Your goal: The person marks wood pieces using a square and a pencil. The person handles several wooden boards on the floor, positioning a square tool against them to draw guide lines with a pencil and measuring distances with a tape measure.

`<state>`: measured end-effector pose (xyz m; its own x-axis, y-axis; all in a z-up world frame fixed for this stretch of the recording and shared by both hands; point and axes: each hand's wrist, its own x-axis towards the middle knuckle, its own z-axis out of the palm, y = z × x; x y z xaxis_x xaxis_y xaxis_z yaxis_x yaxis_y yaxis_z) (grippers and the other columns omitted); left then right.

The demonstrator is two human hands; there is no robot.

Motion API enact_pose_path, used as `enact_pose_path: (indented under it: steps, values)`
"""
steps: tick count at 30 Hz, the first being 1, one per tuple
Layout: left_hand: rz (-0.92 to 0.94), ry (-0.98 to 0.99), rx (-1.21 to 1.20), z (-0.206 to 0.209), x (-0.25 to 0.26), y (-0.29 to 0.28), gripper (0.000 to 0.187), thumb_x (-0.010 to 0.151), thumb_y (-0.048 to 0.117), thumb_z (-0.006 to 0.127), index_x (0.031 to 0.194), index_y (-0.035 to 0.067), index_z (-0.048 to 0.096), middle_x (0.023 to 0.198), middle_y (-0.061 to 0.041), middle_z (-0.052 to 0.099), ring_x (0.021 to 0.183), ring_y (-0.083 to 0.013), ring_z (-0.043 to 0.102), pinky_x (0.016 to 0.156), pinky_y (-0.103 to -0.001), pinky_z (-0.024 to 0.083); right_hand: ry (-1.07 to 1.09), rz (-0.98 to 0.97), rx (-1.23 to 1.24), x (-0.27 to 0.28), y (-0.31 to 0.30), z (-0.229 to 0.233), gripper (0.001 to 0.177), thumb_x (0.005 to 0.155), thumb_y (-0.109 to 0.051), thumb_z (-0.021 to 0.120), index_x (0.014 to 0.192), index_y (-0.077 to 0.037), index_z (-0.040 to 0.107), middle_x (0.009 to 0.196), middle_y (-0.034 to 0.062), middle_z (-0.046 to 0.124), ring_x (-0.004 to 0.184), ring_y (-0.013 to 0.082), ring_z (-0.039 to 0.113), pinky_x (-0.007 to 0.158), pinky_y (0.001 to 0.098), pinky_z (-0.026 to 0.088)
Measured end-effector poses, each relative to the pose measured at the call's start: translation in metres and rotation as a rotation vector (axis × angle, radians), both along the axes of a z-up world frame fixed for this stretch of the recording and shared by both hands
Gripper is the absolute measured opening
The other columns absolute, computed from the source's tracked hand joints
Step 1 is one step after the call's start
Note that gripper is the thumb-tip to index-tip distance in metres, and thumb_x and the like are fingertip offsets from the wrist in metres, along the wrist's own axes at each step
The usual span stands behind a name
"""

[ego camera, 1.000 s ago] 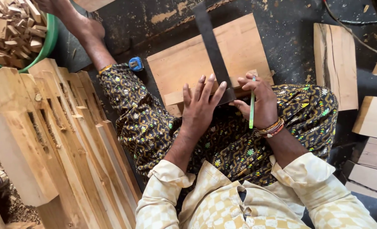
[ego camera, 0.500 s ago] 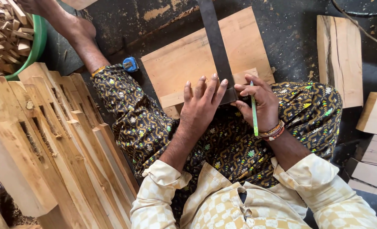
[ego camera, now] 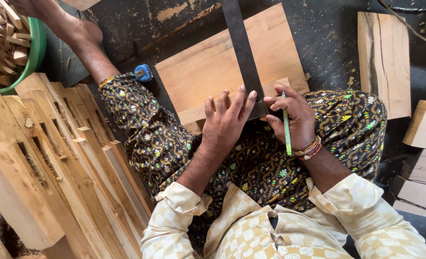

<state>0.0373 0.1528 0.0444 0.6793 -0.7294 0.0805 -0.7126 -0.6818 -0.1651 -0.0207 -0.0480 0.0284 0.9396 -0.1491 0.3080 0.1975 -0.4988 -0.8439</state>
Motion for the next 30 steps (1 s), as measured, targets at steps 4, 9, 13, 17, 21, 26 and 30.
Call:
enact_pose_path:
  steps: [4,9,13,17,21,26,30]
  values:
    - [0.004,-0.001,-0.008,-0.001,0.0,0.0,0.055,0.103,0.023,0.057,0.157,0.024,0.044,0.152,-0.006,0.046,0.13,-0.0287,0.054,0.108,-0.058,0.04,0.007,-0.007,0.023,0.002,0.001,-0.001,0.04,0.074,0.003,0.089,0.099,-0.008,0.059,0.114,0.008,0.076,0.133,0.0335,0.063,0.108,0.0431,0.056]
    - [0.007,0.002,0.011,-0.002,-0.002,-0.001,0.055,0.104,0.023,0.057,0.158,0.023,0.044,0.153,-0.006,0.045,0.128,-0.0286,0.054,0.11,-0.058,0.039,-0.015,-0.003,0.024,0.001,0.001,0.0,0.04,0.075,0.005,0.089,0.098,-0.008,0.059,0.114,0.008,0.076,0.135,0.0326,0.062,0.111,0.0445,0.055]
    - [0.008,-0.002,0.011,-0.002,-0.002,-0.001,0.056,0.104,0.024,0.058,0.158,0.023,0.044,0.153,-0.006,0.045,0.128,-0.0277,0.053,0.109,-0.058,0.039,0.019,-0.006,0.032,0.001,0.001,0.0,0.041,0.074,0.004,0.089,0.097,-0.008,0.058,0.115,0.0071,0.076,0.134,0.0319,0.063,0.109,0.0423,0.055]
    - [0.011,-0.004,0.008,-0.003,-0.004,0.0,0.056,0.104,0.023,0.058,0.158,0.024,0.043,0.152,-0.006,0.045,0.128,-0.0274,0.052,0.109,-0.057,0.039,-0.009,0.006,0.0,0.004,0.0,0.004,0.037,0.075,-0.002,0.088,0.1,-0.007,0.061,0.113,0.0073,0.076,0.131,0.0326,0.064,0.107,0.0427,0.055]
    - [0.012,-0.002,0.037,-0.004,-0.003,-0.002,0.06,0.101,0.023,0.06,0.158,0.026,0.043,0.149,-0.007,0.046,0.127,-0.0284,0.051,0.108,-0.058,0.039,-0.109,0.012,-0.156,0.004,-0.008,0.011,0.037,0.082,-0.022,0.079,0.11,-0.001,0.067,0.099,0.009,0.073,0.114,0.0336,0.066,0.099,0.0493,0.05]
    - [0.001,0.008,0.073,-0.005,-0.003,-0.001,0.062,0.099,0.021,0.062,0.157,0.027,0.043,0.147,-0.008,0.045,0.126,-0.0293,0.05,0.107,-0.058,0.039,0.005,-0.179,-0.155,0.02,-0.016,0.0,0.02,0.096,-0.016,0.062,0.108,-0.004,0.073,0.087,0.0075,0.065,0.085,0.0264,0.058,0.082,0.0427,0.046]
    - [0.001,0.014,0.049,-0.005,-0.002,-0.001,0.062,0.099,0.022,0.061,0.158,0.026,0.043,0.147,-0.008,0.045,0.127,-0.0297,0.049,0.107,-0.058,0.039,-0.083,-0.101,-0.328,0.033,-0.015,0.01,0.01,0.095,-0.014,0.076,0.1,-0.006,0.073,0.091,0.0075,0.07,0.088,0.0277,0.061,0.087,0.0448,0.044]
